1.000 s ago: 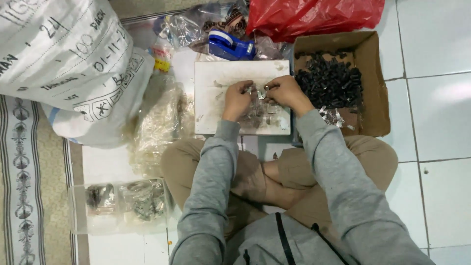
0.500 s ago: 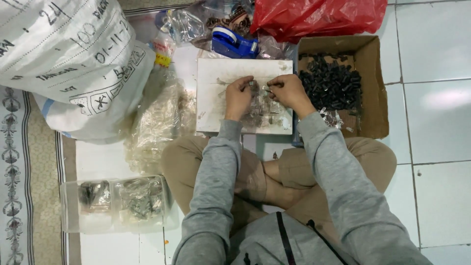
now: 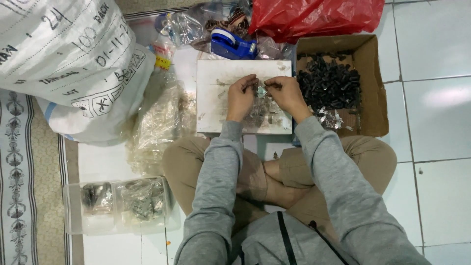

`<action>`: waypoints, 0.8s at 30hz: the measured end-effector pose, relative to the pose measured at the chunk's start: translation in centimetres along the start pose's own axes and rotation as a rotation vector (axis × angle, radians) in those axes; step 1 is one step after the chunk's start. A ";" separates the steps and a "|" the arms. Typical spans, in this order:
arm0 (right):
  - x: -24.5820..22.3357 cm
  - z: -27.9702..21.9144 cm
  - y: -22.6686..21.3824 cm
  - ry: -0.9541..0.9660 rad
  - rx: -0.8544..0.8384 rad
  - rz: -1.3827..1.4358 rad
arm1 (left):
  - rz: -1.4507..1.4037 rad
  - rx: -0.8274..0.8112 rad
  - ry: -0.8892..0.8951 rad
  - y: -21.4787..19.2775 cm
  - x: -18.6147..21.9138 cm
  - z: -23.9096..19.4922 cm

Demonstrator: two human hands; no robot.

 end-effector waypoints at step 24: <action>-2.0 -8.5 2.1 -0.159 0.023 -0.043 | -0.015 -0.004 0.079 0.1 -1.4 -2.2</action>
Point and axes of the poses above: each hand's wrist, its own z-axis towards the middle knuckle, its own y-axis out of the palm, x = y × z, the point moved 2 cm from there along z, towards the middle knuckle, and after that the axes turned 12 degrees about -x, right-handed, at the moved point
